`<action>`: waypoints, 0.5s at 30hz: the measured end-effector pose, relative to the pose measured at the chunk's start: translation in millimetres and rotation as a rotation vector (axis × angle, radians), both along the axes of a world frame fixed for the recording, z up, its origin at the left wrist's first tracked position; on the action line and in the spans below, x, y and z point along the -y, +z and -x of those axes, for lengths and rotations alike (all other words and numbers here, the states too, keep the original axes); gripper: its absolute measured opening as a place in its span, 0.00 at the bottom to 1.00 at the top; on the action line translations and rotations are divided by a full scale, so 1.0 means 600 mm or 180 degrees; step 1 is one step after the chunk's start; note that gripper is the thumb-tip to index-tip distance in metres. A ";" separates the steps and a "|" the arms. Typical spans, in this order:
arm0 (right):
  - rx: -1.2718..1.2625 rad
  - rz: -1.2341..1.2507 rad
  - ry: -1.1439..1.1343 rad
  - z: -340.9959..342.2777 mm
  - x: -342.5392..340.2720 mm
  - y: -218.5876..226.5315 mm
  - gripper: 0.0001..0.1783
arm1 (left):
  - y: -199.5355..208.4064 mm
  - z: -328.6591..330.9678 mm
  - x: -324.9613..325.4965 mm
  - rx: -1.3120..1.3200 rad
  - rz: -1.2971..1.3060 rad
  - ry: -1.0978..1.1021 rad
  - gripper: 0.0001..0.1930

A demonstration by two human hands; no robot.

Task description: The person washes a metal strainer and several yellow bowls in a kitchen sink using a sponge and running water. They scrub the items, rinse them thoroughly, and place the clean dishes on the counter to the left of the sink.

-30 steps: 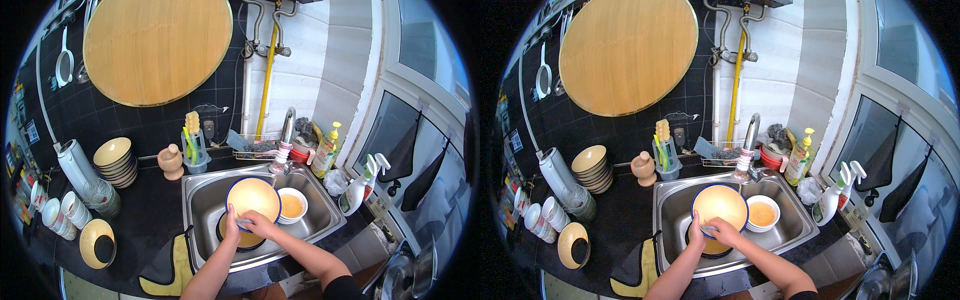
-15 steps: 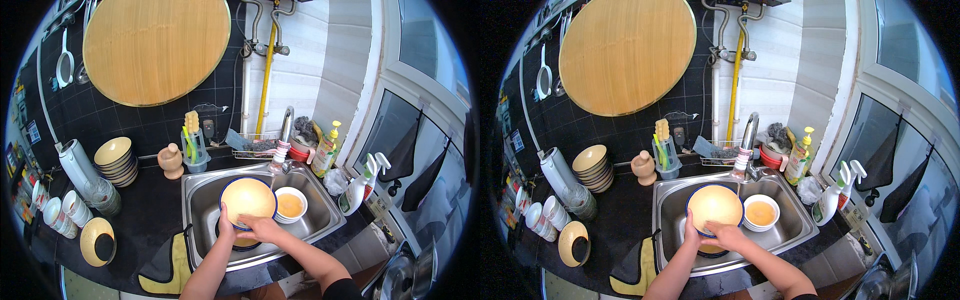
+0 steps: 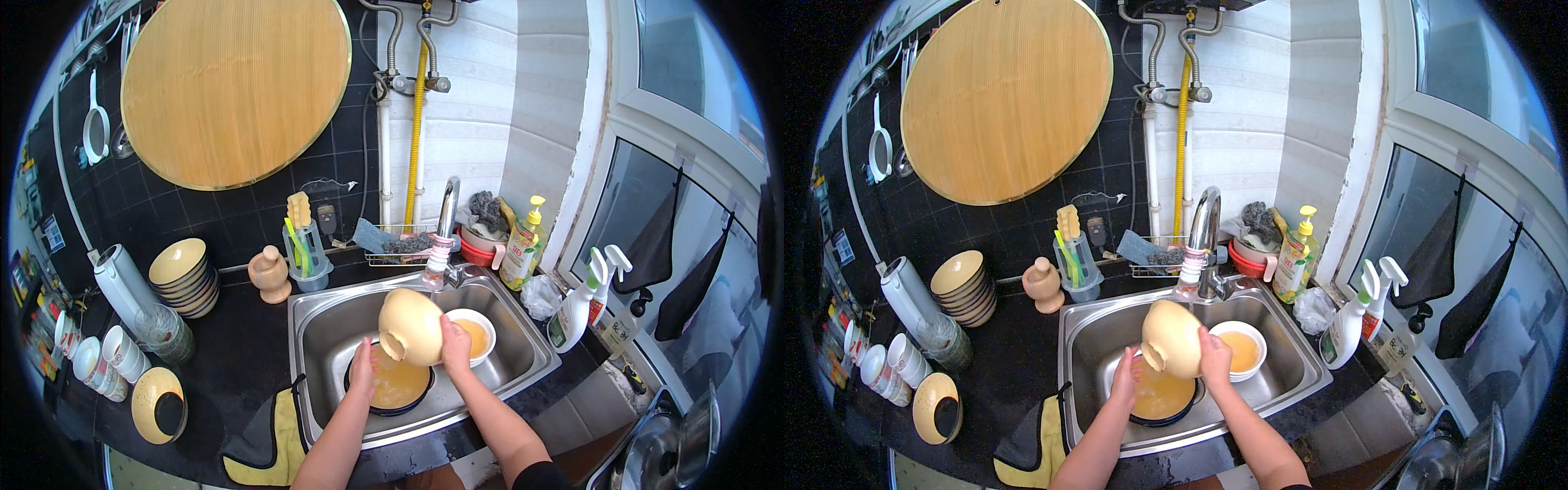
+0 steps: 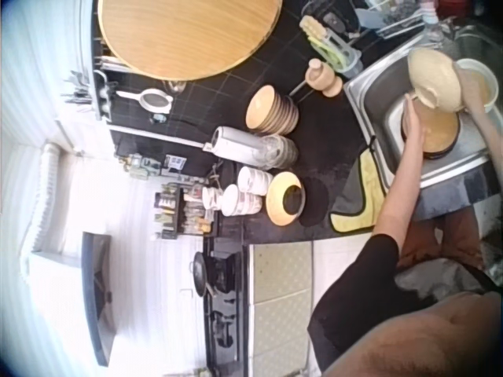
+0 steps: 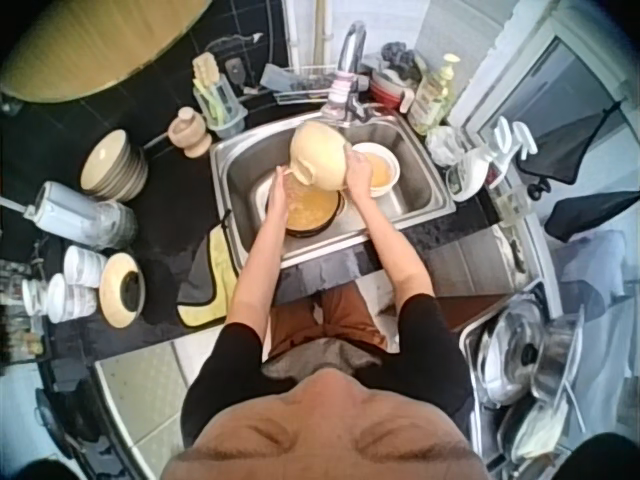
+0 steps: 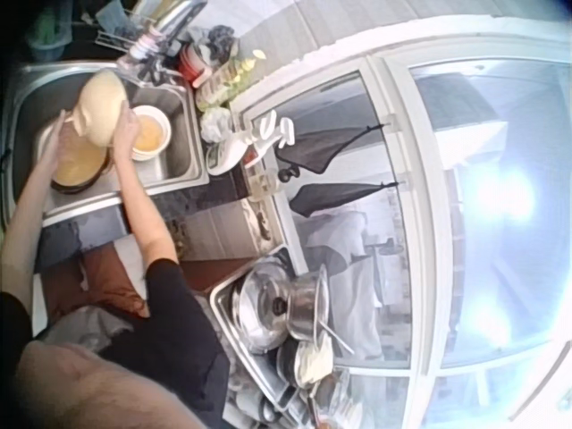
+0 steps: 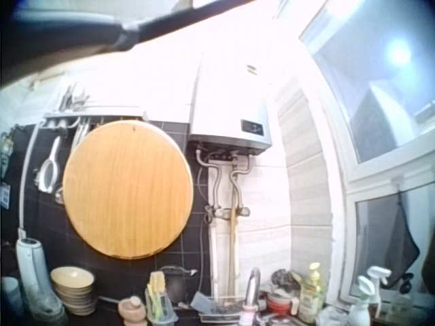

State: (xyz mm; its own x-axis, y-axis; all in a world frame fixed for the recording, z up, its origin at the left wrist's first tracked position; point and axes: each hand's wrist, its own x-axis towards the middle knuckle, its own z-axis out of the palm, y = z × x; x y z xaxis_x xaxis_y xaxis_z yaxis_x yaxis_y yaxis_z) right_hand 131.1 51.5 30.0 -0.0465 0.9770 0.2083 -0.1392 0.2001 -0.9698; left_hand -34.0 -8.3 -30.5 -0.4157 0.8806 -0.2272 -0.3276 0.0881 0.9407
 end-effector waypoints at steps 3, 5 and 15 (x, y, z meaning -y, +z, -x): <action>-0.0937 0.0821 0.0298 -0.004 -0.026 -0.019 0.28 | -0.006 -0.003 -0.006 0.0485 -0.0035 0.0164 0.30; -0.1205 0.1156 0.0336 -0.008 -0.034 -0.030 0.26 | -0.005 -0.002 -0.010 0.1789 -0.0558 -0.0272 0.29; 0.1151 -0.1139 0.0070 0.024 -0.006 -0.058 0.20 | -0.013 -0.004 -0.005 0.1756 -0.0646 0.0831 0.25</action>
